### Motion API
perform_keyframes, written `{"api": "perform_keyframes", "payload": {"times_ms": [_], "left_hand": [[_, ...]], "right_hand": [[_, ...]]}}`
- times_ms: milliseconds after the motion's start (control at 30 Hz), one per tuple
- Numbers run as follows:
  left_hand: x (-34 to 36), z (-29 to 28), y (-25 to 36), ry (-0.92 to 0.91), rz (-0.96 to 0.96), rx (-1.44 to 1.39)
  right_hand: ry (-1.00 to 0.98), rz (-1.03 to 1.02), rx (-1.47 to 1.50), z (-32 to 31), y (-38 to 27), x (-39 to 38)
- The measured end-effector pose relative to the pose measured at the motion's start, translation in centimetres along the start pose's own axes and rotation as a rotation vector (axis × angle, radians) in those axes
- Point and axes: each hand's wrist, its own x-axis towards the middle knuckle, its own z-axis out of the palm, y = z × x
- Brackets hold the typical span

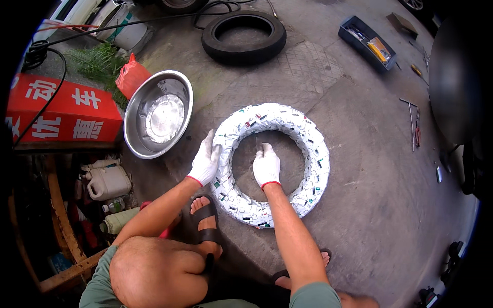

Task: The person unwraps a tire, applies a substance to its rim with a brush, and then fits the tire onto a wheel rim by hand while sitting on the ground.

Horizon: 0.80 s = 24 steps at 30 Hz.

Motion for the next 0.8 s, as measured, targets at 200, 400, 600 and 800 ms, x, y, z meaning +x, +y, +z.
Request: {"api": "perform_keyframes", "payload": {"times_ms": [200,400,600,800], "left_hand": [[0.2,0.4,0.1,0.013,0.022,-0.008],[0.6,0.7,0.0,0.048,0.08,-0.052],[0.7,0.9,0.0,0.042,0.081,-0.046],[1.0,0.9,0.1,0.034,0.094,-0.045]], "right_hand": [[-0.143,-0.113,-0.284,3.1,-3.3,-0.4],[-0.144,-0.16,-0.302,3.3,-3.5,-1.0],[-0.375,-0.158,-0.498,2.5,-5.0,0.2],[-0.575,-0.149,-0.611,2.1,-4.8,0.1]]}}
